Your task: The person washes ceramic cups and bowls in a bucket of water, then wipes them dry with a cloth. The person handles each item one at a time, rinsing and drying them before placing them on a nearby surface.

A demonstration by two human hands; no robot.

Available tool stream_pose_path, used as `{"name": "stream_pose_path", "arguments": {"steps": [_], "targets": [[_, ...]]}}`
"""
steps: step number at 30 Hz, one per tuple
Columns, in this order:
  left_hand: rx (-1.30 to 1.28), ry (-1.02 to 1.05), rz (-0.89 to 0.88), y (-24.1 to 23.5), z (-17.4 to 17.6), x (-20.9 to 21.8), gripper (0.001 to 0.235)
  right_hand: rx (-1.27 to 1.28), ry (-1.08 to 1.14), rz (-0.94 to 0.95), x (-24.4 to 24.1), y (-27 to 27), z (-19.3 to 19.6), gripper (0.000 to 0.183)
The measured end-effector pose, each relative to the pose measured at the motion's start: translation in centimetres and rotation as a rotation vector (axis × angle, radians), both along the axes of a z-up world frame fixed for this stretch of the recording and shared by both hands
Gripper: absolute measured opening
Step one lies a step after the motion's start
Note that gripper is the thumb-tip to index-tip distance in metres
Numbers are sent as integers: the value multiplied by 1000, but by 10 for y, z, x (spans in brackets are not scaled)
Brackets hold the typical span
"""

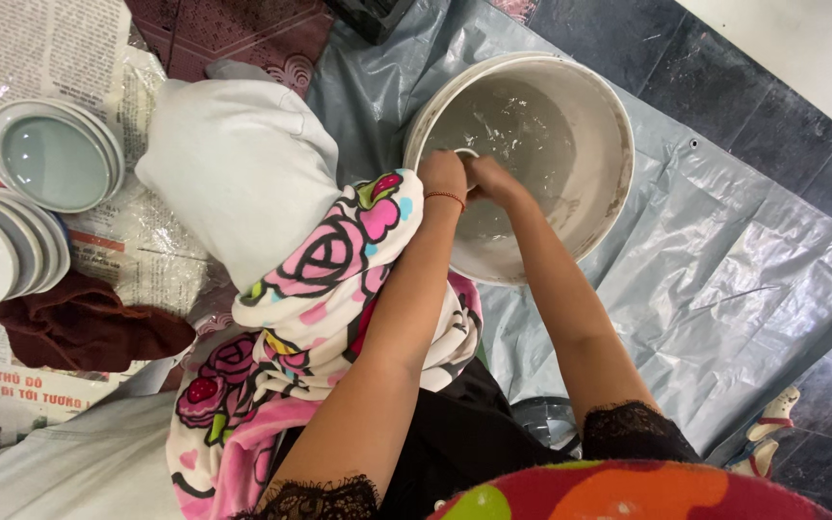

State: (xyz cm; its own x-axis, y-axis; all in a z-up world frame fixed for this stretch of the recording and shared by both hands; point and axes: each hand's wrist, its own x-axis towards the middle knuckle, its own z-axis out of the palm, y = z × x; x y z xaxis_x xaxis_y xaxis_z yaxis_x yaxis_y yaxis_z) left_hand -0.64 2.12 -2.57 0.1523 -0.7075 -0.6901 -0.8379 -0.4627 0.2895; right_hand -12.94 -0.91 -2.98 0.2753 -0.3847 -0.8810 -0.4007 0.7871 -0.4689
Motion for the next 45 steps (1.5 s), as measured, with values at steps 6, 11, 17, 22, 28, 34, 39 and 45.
{"name": "stream_pose_path", "arguments": {"steps": [6,11,17,22,28,34,39,45], "targets": [[-58,293,342,1,21,-7,44,-56,299,-265,-24,-8,-13,46],[-16,481,551,-4,7,-7,59,-182,249,-250,-36,-9,-9,67],[-182,458,618,-15,-2,-16,59,-762,451,-13,-31,-6,48,86],[-144,654,650,-19,25,-21,54,-1244,649,145,-14,13,130,89],[-216,784,602,-20,63,-17,52,-1479,835,127,8,35,207,80],[-255,584,412,-11,77,-13,45,-1222,828,277,12,56,210,81],[-607,191,-146,10,103,-24,28,-1183,779,59,-13,57,141,70],[-884,-55,-352,25,163,-30,19,-153,-242,-899,-64,28,89,63]]}}
